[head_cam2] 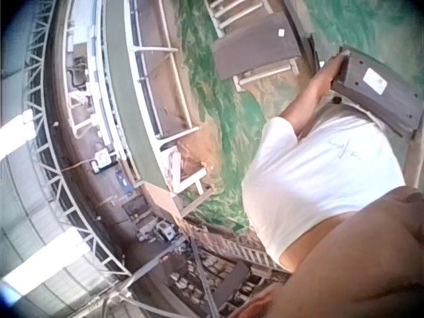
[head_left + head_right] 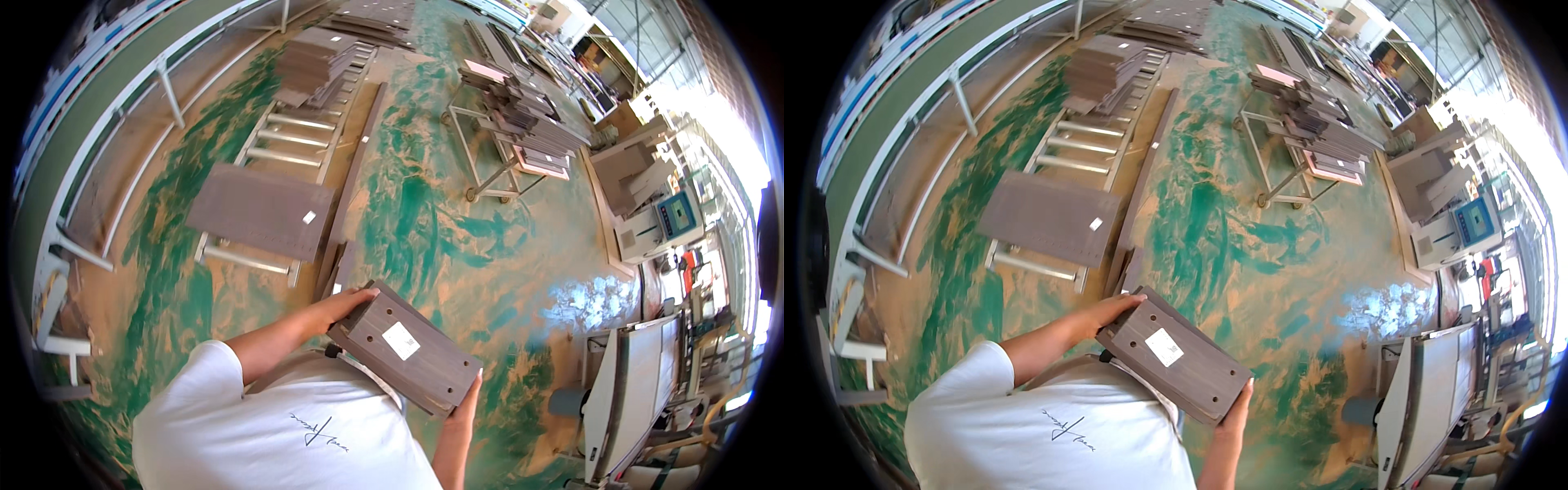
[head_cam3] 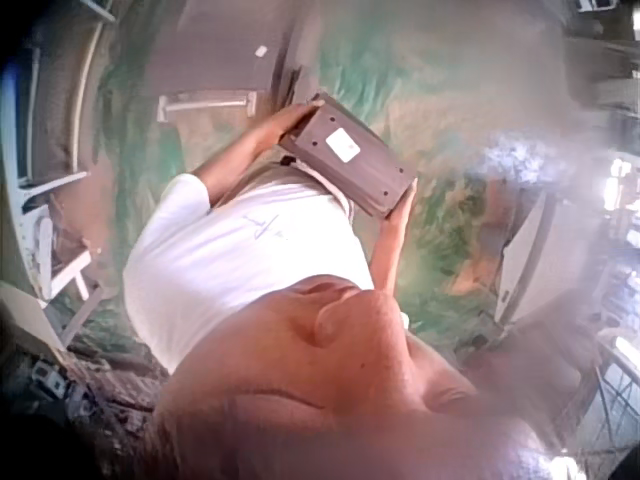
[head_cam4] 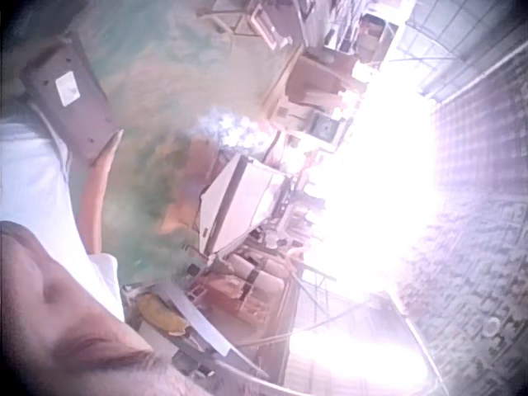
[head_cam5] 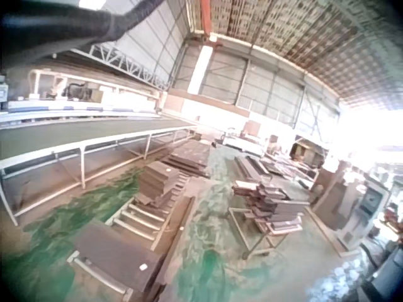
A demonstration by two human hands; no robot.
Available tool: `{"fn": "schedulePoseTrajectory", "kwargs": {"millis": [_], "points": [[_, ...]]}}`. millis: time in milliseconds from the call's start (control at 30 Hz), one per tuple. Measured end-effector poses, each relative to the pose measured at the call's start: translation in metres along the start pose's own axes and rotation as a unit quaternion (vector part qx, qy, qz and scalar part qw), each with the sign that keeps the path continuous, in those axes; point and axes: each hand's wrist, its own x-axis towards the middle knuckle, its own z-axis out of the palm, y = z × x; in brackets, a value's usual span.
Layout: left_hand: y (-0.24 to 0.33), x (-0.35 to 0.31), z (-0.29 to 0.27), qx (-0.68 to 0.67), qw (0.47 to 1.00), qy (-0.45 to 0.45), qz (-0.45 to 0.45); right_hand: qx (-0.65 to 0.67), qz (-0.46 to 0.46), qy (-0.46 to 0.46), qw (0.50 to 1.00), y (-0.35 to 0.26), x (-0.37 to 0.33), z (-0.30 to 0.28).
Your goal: The person picks up wooden planks from a work surface and carries them to a stack on a pallet, then walks to a piece of machinery and interacts with its control panel and frame.
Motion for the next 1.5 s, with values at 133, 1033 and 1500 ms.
{"fn": "schedulePoseTrajectory", "kwargs": {"millis": [133,1033,1500], "points": [[0.080,0.114,0.029,0.004,1.000,-0.004,-0.006,0.009,0.024,0.010,1.000,-0.076,0.122,0.018],[0.667,0.748,0.035,-0.186,0.964,0.117,0.151,-0.135,0.014,-0.145,0.980,-0.570,0.934,0.379],[0.999,1.106,0.140,-0.165,0.944,0.159,0.239,-0.158,0.050,-0.223,0.961,-0.874,1.358,0.540]]}}
